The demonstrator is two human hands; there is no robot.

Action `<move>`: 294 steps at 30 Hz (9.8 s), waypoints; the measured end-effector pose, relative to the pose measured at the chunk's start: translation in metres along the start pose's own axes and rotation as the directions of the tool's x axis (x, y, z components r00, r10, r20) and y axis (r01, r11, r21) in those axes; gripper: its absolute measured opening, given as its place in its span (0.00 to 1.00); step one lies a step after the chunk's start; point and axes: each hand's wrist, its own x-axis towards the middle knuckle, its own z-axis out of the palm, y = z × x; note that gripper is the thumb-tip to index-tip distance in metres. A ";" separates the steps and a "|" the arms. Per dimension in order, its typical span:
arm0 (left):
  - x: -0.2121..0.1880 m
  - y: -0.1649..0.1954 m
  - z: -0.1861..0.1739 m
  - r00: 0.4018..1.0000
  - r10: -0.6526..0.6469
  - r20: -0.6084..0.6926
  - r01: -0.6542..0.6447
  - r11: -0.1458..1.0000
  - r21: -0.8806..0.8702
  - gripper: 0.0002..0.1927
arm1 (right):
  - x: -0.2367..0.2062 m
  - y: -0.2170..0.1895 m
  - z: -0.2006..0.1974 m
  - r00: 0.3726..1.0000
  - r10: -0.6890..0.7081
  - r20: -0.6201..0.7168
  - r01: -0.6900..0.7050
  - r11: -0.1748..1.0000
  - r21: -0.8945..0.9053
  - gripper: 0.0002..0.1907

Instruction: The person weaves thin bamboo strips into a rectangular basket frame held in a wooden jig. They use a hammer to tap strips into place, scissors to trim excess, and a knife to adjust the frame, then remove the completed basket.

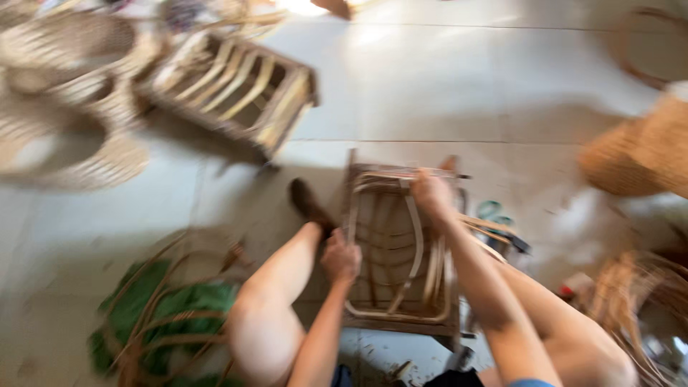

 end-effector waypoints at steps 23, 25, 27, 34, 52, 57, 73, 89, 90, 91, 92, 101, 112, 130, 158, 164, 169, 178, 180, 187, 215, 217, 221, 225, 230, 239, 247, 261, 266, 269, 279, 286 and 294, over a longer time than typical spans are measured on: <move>0.019 -0.001 0.012 0.997 0.043 -0.071 -0.042 0.999 0.008 0.29 | 0.022 0.015 0.017 0.965 -0.016 0.260 0.041 0.995 -0.090 0.21; 0.022 -0.004 0.006 0.994 0.047 -0.101 -0.048 0.999 -0.006 0.30 | 0.024 0.016 0.024 0.981 -0.070 0.181 0.068 0.998 0.019 0.24; 0.024 -0.006 0.002 0.993 0.058 -0.102 -0.059 0.998 -0.006 0.31 | 0.027 0.022 0.031 0.967 -0.138 0.213 0.121 0.989 0.089 0.24; 0.022 -0.019 0.011 0.995 0.062 -0.074 -0.058 0.997 0.047 0.32 | 0.033 0.052 0.061 0.941 -0.037 0.336 -0.054 0.965 0.256 0.23; 0.015 -0.048 0.029 0.998 0.053 -0.042 -0.052 0.999 0.010 0.28 | 0.008 0.054 0.095 0.944 0.091 0.316 -0.154 0.972 0.179 0.19; 0.009 -0.056 0.034 0.997 0.054 -0.049 -0.052 0.998 0.041 0.30 | -0.002 0.056 0.102 0.967 0.056 0.248 -0.105 0.976 0.189 0.18; 0.002 -0.059 0.034 0.998 0.031 -0.049 -0.027 0.997 0.076 0.26 | -0.019 0.056 0.106 0.964 0.039 0.262 -0.109 0.961 0.255 0.18; 0.015 -0.026 0.017 0.992 0.081 -0.092 -0.080 0.997 0.016 0.27 | 0.032 0.055 0.081 0.923 0.110 0.370 -0.153 0.984 0.089 0.20; 0.015 -0.022 0.013 0.992 0.080 -0.094 -0.080 0.997 0.001 0.28 | 0.031 0.049 0.072 0.932 0.130 0.338 -0.159 0.985 0.061 0.20; 0.015 -0.018 0.009 0.993 0.079 -0.091 -0.081 0.997 -0.013 0.29 | 0.029 0.043 0.064 0.939 0.152 0.308 -0.170 0.985 0.033 0.20; 0.015 -0.014 0.007 0.993 0.078 -0.085 -0.081 0.996 -0.028 0.31 | 0.026 0.039 0.057 0.946 0.148 0.287 -0.159 0.987 0.015 0.19; 0.003 -0.011 0.020 0.995 0.056 -0.086 -0.057 0.998 -0.015 0.31 | 0.000 0.006 0.019 0.974 0.176 0.143 -0.157 0.978 -0.138 0.15; -0.001 -0.022 0.042 0.996 0.040 -0.079 -0.039 0.999 0.005 0.29 | -0.007 0.021 0.024 0.983 0.103 0.151 -0.079 0.984 -0.159 0.12; -0.005 -0.014 0.035 0.986 0.062 -0.156 -0.063 0.998 -0.002 0.28 | -0.072 0.033 -0.088 0.953 0.137 0.269 -0.274 0.769 0.578 0.07; -0.013 0.035 -0.001 0.849 0.273 -0.452 -0.268 0.960 0.076 0.43 | -0.121 -0.050 -0.092 0.970 -0.118 -0.210 0.204 0.867 0.455 0.13; -0.075 0.120 -0.002 0.578 0.804 0.143 -0.394 0.428 -0.813 0.55 | -0.131 -0.033 -0.107 0.947 0.019 -0.321 0.183 0.790 0.585 0.17; -0.080 0.121 -0.011 0.761 0.635 0.128 -0.192 0.410 -0.892 0.25 | -0.125 -0.029 -0.093 0.998 -0.049 0.027 -0.007 0.384 0.923 0.17; -0.056 0.111 -0.003 0.452 0.726 0.518 0.460 0.308 -0.833 0.20 | -0.101 -0.022 -0.074 0.922 -0.168 0.349 -0.368 -0.096 0.925 0.26; -0.058 0.110 -0.002 0.419 0.710 0.566 0.592 0.260 -0.763 0.20 | -0.099 -0.019 -0.062 0.900 -0.123 0.418 -0.426 -0.048 0.903 0.29; -0.033 0.092 0.008 0.611 0.586 0.532 0.691 -0.067 -0.720 0.20 | -0.084 0.026 -0.016 0.995 -0.085 0.051 0.007 0.578 0.816 0.30; 0.007 0.061 -0.031 0.990 0.109 0.087 0.122 -0.366 -0.923 0.16 | -0.146 -0.009 -0.006 0.987 -0.159 -0.024 0.117 0.608 0.785 0.39; 0.010 0.060 -0.030 0.995 0.053 0.082 0.094 -0.307 -0.947 0.16 | -0.153 -0.027 -0.020 0.895 -0.446 0.000 0.386 0.776 0.499 0.51; 0.011 0.074 -0.023 0.978 0.037 0.203 0.198 -0.450 -0.871 0.19 | -0.154 -0.055 -0.011 0.867 -0.491 -0.085 0.484 0.870 -0.089 0.47; 0.010 0.098 -0.018 0.989 0.038 0.141 0.141 -0.478 -0.867 0.22 | -0.130 -0.048 0.009 0.898 -0.420 -0.133 0.407 0.906 -0.116 0.37; 0.024 0.103 -0.028 0.955 0.270 0.122 0.189 -0.239 -0.952 0.36 | -0.085 -0.013 0.003 0.867 -0.476 -0.145 0.491 0.867 0.089 0.19; -0.019 0.044 0.059 0.780 0.612 0.135 -0.475 0.718 -0.509 0.06 | 0.026 0.099 -0.010 0.987 -0.155 -0.038 0.159 0.935 0.316 0.06; -0.099 0.044 0.149 0.527 0.339 0.780 -0.515 0.857 -0.025 0.13 | 0.030 0.109 -0.001 0.985 0.028 0.173 -0.143 0.699 0.700 0.07; 0.112 0.044 -0.014 0.966 0.001 0.260 0.236 -0.418 -0.877 0.11 | -0.026 0.001 -0.003 0.884 -0.083 0.460 -0.122 0.909 0.398 0.11; 0.129 0.033 -0.008 0.975 0.168 0.147 0.214 -0.517 -0.829 0.24 | -0.037 -0.003 0.018 0.789 -0.614 -0.011 0.587 0.748 0.310 0.09; 0.129 0.040 -0.008 0.959 0.163 0.230 0.282 -0.532 -0.798 0.35 | -0.013 0.017 0.023 0.843 -0.536 0.043 0.483 0.791 0.376 0.09; 0.061 0.041 0.011 0.955 0.283 -0.091 -0.284 0.959 0.004 0.49 | 0.146 0.079 -0.051 0.938 0.313 0.146 -0.334 0.930 0.151 0.14; 0.062 0.038 0.014 0.960 0.274 -0.060 -0.274 0.962 0.010 0.53 | 0.278 -0.078 -0.022 0.993 -0.093 -0.071 0.098 0.993 0.063 0.16; 0.057 0.031 0.021 0.965 0.263 -0.025 -0.262 0.965 0.015 0.52 | 0.258 -0.167 0.003 0.807 -0.475 -0.351 0.582 0.744 0.329 0.36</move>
